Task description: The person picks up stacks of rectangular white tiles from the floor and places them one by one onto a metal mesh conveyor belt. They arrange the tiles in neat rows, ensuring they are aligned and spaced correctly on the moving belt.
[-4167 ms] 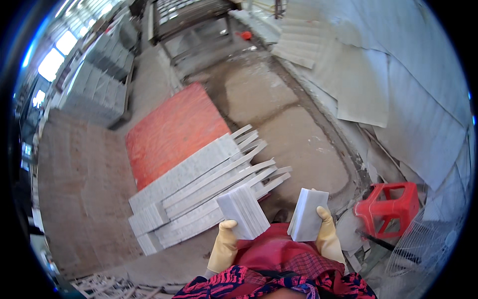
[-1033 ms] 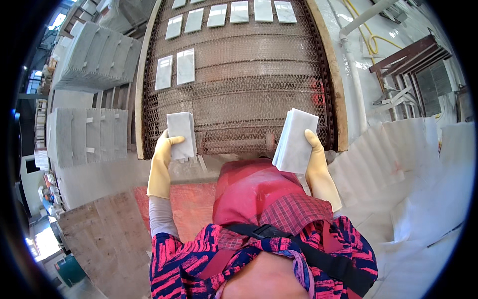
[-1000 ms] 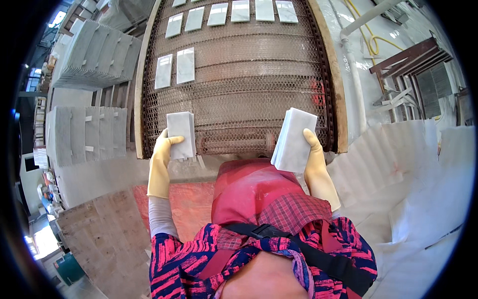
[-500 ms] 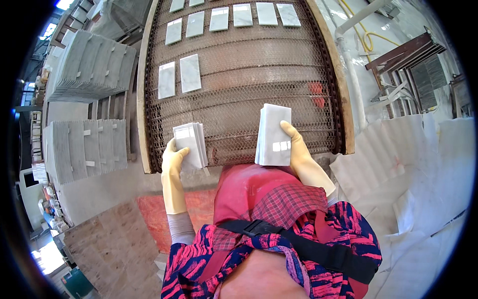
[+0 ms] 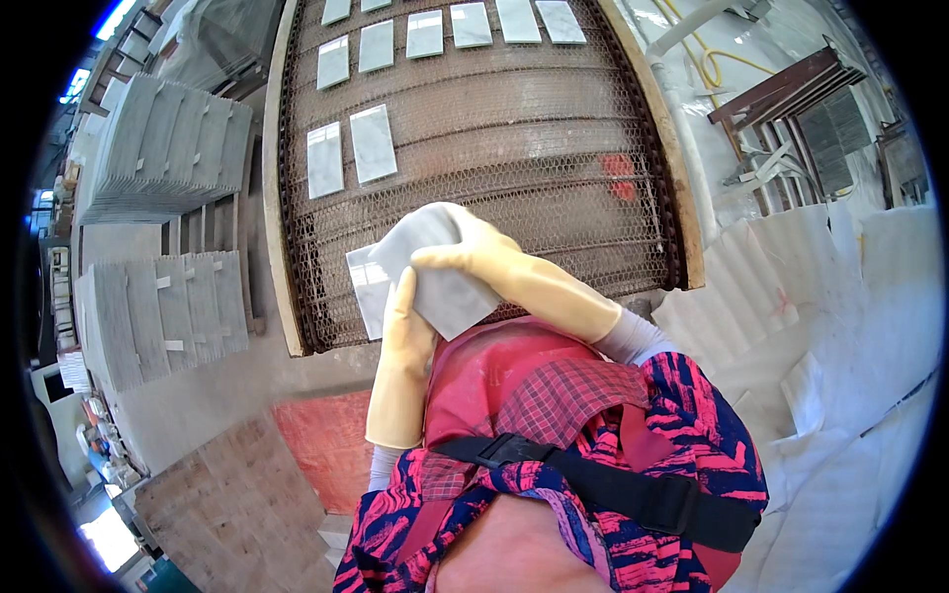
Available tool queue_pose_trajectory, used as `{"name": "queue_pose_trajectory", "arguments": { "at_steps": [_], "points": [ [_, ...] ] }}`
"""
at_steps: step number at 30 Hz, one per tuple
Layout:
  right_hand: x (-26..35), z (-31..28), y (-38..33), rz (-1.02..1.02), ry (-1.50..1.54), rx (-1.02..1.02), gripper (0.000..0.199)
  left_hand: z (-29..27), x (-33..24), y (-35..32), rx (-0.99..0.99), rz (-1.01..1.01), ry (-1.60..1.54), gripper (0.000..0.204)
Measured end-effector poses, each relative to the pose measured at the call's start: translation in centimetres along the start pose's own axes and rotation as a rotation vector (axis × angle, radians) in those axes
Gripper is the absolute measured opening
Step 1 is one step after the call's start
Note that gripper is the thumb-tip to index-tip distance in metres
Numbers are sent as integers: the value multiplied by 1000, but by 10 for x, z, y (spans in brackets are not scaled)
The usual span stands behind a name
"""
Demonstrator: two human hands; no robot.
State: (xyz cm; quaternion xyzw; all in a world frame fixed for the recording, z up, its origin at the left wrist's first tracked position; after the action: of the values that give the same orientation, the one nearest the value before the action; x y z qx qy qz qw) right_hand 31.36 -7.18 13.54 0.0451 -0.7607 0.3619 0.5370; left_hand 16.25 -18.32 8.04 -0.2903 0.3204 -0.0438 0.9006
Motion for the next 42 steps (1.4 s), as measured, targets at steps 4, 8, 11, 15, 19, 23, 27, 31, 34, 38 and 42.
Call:
{"name": "queue_pose_trajectory", "arguments": {
  "at_steps": [4,8,11,15,19,23,27,31,34,38,42],
  "points": [
    [11,8,-1,-120,-163,118,108,-13,-2,-9,106,-115,-303,89],
    [23,6,-8,-84,-328,152,101,-23,-8,-16,184,-24,-338,98],
    [28,6,-7,-27,-367,151,95,-26,-10,-15,202,-26,-328,97],
    [6,12,11,38,-39,152,82,-22,-11,-10,226,-105,-404,91],
    [-14,16,32,64,156,134,62,-31,-13,-1,152,-83,-356,89],
    [-9,19,36,28,163,86,53,-47,-9,8,120,-26,-360,84],
    [-9,16,56,-9,333,7,42,-61,-12,16,50,41,-359,80],
    [7,1,88,-32,463,-126,49,-69,-31,7,96,133,-460,79],
    [30,-21,125,20,346,-263,63,-97,-38,-10,104,181,-426,80],
    [18,-52,202,3,295,-343,64,-128,-34,-30,75,217,-319,85],
    [-11,-74,264,24,171,-382,69,-142,-18,-44,-44,227,-323,86]
  ]
}}
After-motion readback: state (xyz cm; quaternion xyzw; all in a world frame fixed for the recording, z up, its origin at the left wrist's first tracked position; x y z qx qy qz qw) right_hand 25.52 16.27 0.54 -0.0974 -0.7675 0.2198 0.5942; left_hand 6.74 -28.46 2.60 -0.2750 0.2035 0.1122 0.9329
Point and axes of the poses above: each hand's wrist, its own y-axis towards the middle knuckle, its own z-axis out of the palm, x = y × z, the point moved 3 cm from there along y, towards the middle knuckle, and after that the axes turned 11 degrees about -y, right-handed, at the moved point
